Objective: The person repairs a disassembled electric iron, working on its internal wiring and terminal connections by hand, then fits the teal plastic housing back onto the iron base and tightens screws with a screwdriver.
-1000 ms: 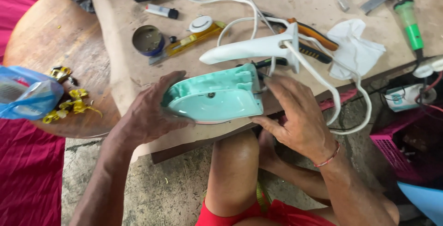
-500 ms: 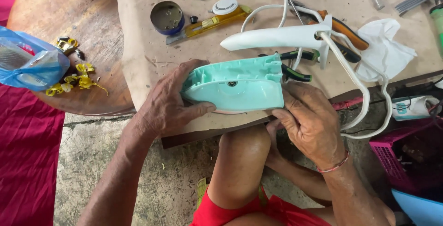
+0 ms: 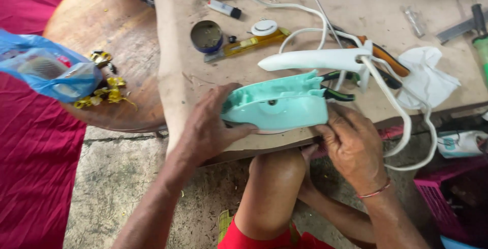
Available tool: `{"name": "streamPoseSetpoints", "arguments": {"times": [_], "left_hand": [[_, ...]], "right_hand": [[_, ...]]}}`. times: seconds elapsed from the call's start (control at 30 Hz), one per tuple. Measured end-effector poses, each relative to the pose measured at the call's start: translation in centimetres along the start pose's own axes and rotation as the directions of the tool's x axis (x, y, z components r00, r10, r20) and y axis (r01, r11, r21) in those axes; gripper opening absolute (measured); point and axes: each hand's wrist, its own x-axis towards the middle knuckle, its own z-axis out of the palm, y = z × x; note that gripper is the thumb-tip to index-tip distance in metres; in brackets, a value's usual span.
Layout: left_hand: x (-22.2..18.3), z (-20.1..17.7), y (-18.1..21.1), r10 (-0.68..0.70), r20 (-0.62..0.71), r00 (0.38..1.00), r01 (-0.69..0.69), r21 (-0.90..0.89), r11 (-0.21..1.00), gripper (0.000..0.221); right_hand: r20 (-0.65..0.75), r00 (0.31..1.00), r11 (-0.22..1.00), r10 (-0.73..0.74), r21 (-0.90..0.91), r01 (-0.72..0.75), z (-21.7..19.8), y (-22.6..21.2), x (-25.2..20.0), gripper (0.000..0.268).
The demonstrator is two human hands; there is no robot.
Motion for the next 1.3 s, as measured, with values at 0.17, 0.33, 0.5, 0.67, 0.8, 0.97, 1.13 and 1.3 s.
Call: {"name": "streamPoseSetpoints", "arguments": {"times": [0.17, 0.33, 0.5, 0.67, 0.8, 0.97, 1.13, 1.3], "left_hand": [[-0.9, 3.2, 1.9, -0.136, -0.208, 0.969, 0.124, -0.069, 0.990, 0.095], [-3.8, -0.3, 0.6, -0.068, -0.155, 0.986, 0.067, -0.012, 0.998, 0.081], [-5.3, -0.1, -1.4, -0.009, -0.196, 0.981, 0.017, 0.040, 0.999, 0.064], [-5.0, 1.6, -2.3, -0.014, -0.428, 0.904, 0.010, -0.012, 1.000, 0.029], [-4.9, 1.7, -2.6, 0.001, -0.437, 0.899, -0.001, 0.000, 1.000, 0.027], [-4.7, 1.5, -2.6, 0.030, -0.435, 0.900, -0.022, 0.022, 1.000, 0.024], [-3.2, -0.5, -0.8, 0.008, -0.290, 0.957, 0.017, 0.085, 0.996, 0.048], [-1.3, -0.7, 0.2, 0.069, -0.034, 0.997, -0.065, 0.114, 0.991, 0.065]], "right_hand": [[0.204, 0.953, 0.972, 0.223, 0.028, -0.234, 0.2, 2.6, 1.7, 0.039], [0.206, 0.961, 0.983, 0.184, -0.023, -0.183, -2.0, 1.1, 1.5, 0.042], [-0.003, 0.998, 0.996, -0.063, -0.062, 0.063, -4.0, -1.5, 4.3, 0.029], [0.141, 0.928, 0.939, -0.345, 0.047, 0.342, -2.5, -5.1, 14.2, 0.038], [0.552, 0.796, 0.929, -0.249, -0.095, 0.356, 1.2, -4.6, 18.5, 0.067], [0.690, 0.694, 0.972, -0.206, 0.060, 0.229, 3.0, -4.5, 18.9, 0.058], [0.667, 0.709, 0.969, -0.231, 0.092, 0.229, 3.1, -4.5, 19.3, 0.059], [0.528, 0.812, 0.940, -0.249, 0.332, 0.073, -0.2, -4.6, 17.0, 0.073]]}}
